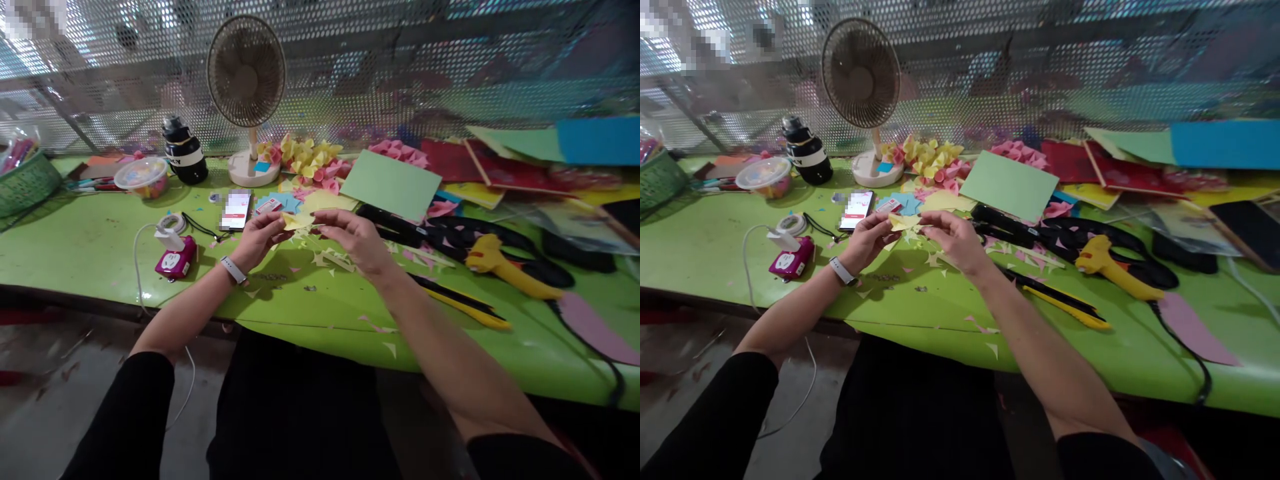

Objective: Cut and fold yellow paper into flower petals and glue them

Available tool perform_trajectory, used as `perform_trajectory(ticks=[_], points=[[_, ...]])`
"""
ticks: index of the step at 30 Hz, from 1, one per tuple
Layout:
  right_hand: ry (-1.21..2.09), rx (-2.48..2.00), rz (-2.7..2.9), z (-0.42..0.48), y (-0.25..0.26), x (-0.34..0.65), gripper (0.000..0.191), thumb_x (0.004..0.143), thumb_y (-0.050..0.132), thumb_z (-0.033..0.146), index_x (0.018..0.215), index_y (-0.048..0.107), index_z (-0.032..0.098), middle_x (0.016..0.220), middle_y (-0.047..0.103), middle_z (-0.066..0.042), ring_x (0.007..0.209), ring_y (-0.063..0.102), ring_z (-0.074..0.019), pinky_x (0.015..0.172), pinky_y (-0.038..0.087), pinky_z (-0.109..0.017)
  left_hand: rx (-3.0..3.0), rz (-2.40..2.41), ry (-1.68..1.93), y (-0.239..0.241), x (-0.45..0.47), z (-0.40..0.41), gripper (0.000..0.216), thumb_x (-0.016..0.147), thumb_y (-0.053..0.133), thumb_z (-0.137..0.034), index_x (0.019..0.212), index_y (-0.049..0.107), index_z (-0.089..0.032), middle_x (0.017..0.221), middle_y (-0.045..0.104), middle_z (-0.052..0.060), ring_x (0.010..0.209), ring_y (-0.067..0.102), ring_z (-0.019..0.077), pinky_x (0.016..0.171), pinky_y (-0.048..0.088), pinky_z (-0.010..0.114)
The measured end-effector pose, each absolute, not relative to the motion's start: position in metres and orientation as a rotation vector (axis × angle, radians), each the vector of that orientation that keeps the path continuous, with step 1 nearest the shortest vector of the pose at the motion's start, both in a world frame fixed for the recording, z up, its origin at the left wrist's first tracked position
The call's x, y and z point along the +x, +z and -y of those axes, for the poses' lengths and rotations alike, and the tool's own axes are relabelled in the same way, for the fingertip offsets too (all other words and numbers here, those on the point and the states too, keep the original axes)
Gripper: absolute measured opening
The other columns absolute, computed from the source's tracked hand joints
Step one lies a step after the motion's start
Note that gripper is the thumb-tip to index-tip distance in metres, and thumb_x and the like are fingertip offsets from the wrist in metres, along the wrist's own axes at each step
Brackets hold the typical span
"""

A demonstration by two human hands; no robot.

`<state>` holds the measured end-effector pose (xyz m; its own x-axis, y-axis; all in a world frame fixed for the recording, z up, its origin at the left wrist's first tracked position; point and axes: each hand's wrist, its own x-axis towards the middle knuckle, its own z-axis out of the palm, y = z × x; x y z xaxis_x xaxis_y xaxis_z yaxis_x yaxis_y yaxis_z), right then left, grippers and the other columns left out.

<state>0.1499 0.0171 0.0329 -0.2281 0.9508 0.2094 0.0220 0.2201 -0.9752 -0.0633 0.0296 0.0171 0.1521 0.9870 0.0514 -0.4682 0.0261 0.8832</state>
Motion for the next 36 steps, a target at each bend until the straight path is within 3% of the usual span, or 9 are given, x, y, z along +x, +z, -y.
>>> perform_trajectory(ticks=[13, 23, 32, 36], points=[[1.373, -0.875, 1.413, -0.0183, 0.0220, 0.1448, 0.041, 0.082, 0.077, 0.045, 0.115, 0.070, 0.023, 0.114, 0.073, -0.007, 0.087, 0.072, -0.0174, 0.088, 0.062, -0.039, 0.984, -0.786, 1.259, 0.0075, -0.0646, -0.0342, 0.011, 0.080, 0.077, -0.021, 0.088, 0.070, -0.017, 0.099, 0.076, 0.004, 0.084, 0.073, 0.0126, 0.080, 0.061, 0.028], [1.458, -0.829, 1.320, -0.0159, 0.0255, 0.1424, 0.037, 0.077, 0.082, 0.037, 0.110, 0.072, 0.021, 0.103, 0.075, -0.005, 0.081, 0.072, -0.0152, 0.088, 0.062, -0.037, 0.985, -0.745, 1.243, 0.0096, -0.0634, -0.0319, 0.011, 0.079, 0.079, -0.020, 0.086, 0.071, -0.017, 0.097, 0.076, 0.003, 0.084, 0.073, 0.0124, 0.081, 0.062, 0.028], [1.387, -0.978, 1.351, -0.0182, 0.0245, 0.1427, 0.027, 0.079, 0.075, 0.027, 0.105, 0.073, 0.019, 0.094, 0.076, -0.007, 0.075, 0.072, -0.0154, 0.084, 0.063, -0.038, 1.223, -0.790, 1.281, 0.0080, -0.0658, -0.0336, 0.025, 0.076, 0.084, -0.034, 0.090, 0.072, -0.016, 0.092, 0.076, 0.004, 0.081, 0.072, 0.0124, 0.080, 0.063, 0.030], [1.361, -0.972, 1.398, -0.0200, 0.0228, 0.1431, 0.028, 0.081, 0.072, 0.030, 0.107, 0.072, 0.019, 0.096, 0.075, -0.007, 0.075, 0.072, -0.0157, 0.083, 0.063, -0.038, 1.296, -0.840, 1.295, 0.0068, -0.0654, -0.0347, 0.028, 0.077, 0.083, -0.038, 0.092, 0.073, -0.016, 0.091, 0.076, 0.004, 0.080, 0.072, 0.0124, 0.079, 0.063, 0.030]])
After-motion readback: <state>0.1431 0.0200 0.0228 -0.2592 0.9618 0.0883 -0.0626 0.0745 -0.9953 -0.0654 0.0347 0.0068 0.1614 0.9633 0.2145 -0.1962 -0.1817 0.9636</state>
